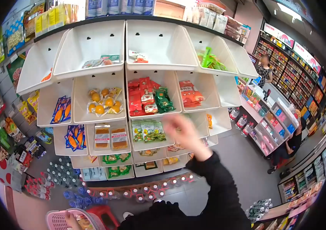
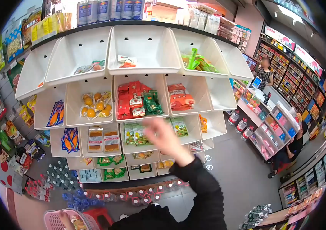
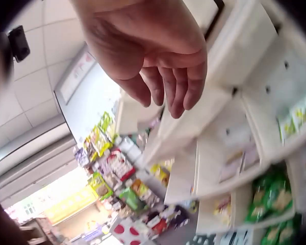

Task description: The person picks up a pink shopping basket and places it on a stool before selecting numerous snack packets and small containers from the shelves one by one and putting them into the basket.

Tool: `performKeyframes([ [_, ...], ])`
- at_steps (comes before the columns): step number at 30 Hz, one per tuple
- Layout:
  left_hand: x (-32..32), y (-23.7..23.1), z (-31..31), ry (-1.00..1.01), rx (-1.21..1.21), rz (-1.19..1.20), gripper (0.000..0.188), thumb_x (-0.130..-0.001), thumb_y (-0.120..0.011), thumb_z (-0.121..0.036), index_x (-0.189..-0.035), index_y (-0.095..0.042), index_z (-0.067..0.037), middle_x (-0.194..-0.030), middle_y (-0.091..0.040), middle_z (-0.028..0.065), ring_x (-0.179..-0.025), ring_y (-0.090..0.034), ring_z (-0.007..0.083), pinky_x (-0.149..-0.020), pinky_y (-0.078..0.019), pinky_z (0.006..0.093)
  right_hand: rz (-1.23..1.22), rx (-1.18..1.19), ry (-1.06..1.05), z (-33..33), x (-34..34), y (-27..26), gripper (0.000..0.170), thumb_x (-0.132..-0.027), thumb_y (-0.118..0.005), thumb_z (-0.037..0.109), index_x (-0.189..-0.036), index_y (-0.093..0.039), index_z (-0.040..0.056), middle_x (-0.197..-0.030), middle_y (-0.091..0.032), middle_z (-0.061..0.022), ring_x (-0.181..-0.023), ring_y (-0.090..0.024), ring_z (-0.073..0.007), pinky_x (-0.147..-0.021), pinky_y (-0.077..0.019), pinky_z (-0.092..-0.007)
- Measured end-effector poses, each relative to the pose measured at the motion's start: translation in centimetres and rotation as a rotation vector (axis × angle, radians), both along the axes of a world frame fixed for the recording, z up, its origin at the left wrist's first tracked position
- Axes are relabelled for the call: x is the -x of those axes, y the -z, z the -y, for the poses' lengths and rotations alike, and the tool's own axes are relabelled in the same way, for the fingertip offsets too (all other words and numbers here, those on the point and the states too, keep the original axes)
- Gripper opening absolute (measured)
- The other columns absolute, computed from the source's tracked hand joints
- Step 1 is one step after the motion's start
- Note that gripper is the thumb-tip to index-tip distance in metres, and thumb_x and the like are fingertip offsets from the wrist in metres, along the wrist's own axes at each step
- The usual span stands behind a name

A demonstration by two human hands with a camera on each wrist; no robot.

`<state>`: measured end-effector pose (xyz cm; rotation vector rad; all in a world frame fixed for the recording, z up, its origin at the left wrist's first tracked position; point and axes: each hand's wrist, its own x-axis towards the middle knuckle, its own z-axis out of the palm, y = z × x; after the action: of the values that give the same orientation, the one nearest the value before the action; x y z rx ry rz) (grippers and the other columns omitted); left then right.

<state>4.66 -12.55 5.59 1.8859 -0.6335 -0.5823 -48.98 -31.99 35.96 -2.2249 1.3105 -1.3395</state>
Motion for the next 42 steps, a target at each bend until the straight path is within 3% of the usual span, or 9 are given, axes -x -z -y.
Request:
performKeyframes([
  [5,7.5,-7.5,9.7,0.215,0.376,-0.219,0.031,-0.077,-0.05,-0.008,-0.107,-0.045,-0.003,-0.102,-0.05,0.0065,-0.083,-0.05,0.0129,-0.069,-0.0404,0.022,-0.168,0.719,0.57,6.3,9.8,-10.5,0.04,-0.07,-0.062,0.015,-0.103,-0.046,0.0007,-0.095,-0.051,-0.0157,-0.094,-0.048,-0.0294,-0.079,-0.0396,-0.0377],
  [10,19.8,-16.1,12.2,0.52,0.497,-0.218,0.02,-0.08,-0.046,-0.003,-0.099,-0.049,0.0,-0.095,-0.054,0.0072,-0.077,-0.054,0.0129,-0.069,-0.0431,0.0232,-0.464,0.41,0.982,10.6,13.5,-15.3,0.03,-0.068,-0.062,0.025,-0.085,-0.057,0.0011,-0.095,-0.054,-0.0177,-0.093,-0.05,-0.0293,-0.077,-0.0411,-0.0376],
  [14,24.9,-17.3,12.6,0.697,0.488,-0.263,0.018,-0.08,-0.044,0.0,-0.096,-0.051,0.0,-0.091,-0.056,0.0069,-0.077,-0.055,0.0133,-0.072,-0.0434,0.0246,-0.338,0.116,0.8,11.2,14.6,-17.1,0.02,-0.069,-0.059,0.021,-0.074,-0.058,0.0014,-0.086,-0.057,-0.0182,-0.082,-0.055,-0.028,-0.07,-0.0434,-0.0367],
  [18,27.7,-17.4,12.4,0.805,0.461,-0.317,0.018,-0.08,-0.044,0.0,-0.097,-0.05,0.001,-0.091,-0.056,0.0072,-0.078,-0.055,0.0141,-0.072,-0.0438,0.0256,0.087,0.573,0.464,10.9,17.2,-18.7,0.016,-0.071,-0.056,0.015,-0.075,-0.052,0.0001,-0.063,-0.05,-0.01,-0.058,-0.049,-0.02,-0.056,-0.0405,-0.0305],
  [21,29.2,-18.0,12.4,0.919,0.403,-0.357,0.019,-0.082,-0.046,-0.002,-0.1,-0.049,0.002,-0.095,-0.056,0.0082,-0.083,-0.055,0.0148,-0.074,-0.0441,0.0263,0.386,0.603,0.162,5.7,15.9,-18.8,0.011,-0.08,-0.053,0.011,-0.085,-0.052,0.0015,-0.074,-0.052,0.0005,-0.065,-0.046,-0.0049,-0.058,-0.0373,-0.0194],
  [27,33.2,-22.5,13.3,1.206,0.472,-0.636,0.029,-0.086,-0.045,-0.017,-0.108,-0.047,0.002,-0.098,-0.056,0.0101,-0.089,-0.055,0.0174,-0.077,-0.0451,0.029,0.713,0.429,-0.081,-1.4,7.1,-12.6,0.018,-0.085,-0.045,0.009,-0.099,-0.048,-0.0002,-0.094,-0.055,-0.0105,-0.077,-0.052,-0.0108,-0.069,-0.0419,-0.0226],
  [32,33.8,-21.2,13.3,1.008,0.707,-1.358,0.049,-0.085,-0.046,-0.035,-0.12,-0.037,-0.002,-0.109,-0.05,0.0144,-0.094,-0.053,0.0205,-0.08,-0.0439,0.0342,0.755,-0.022,-0.283,-1.4,-2.8,0.1,0.018,-0.086,-0.046,0.013,-0.099,-0.047,0.0007,-0.098,-0.054,-0.0114,-0.086,-0.053,-0.0161,-0.076,-0.0432,-0.0276],
  [36,28.2,-17.4,11.3,0.646,0.858,-1.568,0.029,-0.083,-0.051,-0.031,-0.097,-0.05,-0.007,-0.092,-0.055,0.0045,-0.087,-0.054,0.0148,-0.074,-0.0444,0.0305,0.89,-0.45,-0.344,-3.2,-13.5,8.7,0.014,-0.085,-0.047,0.013,-0.096,-0.046,0.0027,-0.101,-0.054,-0.0103,-0.087,-0.053,-0.0157,-0.076,-0.0438,-0.0267],
  [42,16.0,-11.0,2.1,0.091,0.872,-1.221,0.029,-0.081,-0.051,-0.009,-0.109,-0.045,-0.004,-0.096,-0.056,0.0084,-0.092,-0.054,0.0196,-0.081,-0.0433,0.032,0.532,-1.068,-0.713,-9.3,-26.0,19.5,0.018,-0.084,-0.048,0.013,-0.1,-0.048,0.0028,-0.095,-0.056,-0.0082,-0.083,-0.055,-0.0135,-0.071,-0.047,-0.0279],
])
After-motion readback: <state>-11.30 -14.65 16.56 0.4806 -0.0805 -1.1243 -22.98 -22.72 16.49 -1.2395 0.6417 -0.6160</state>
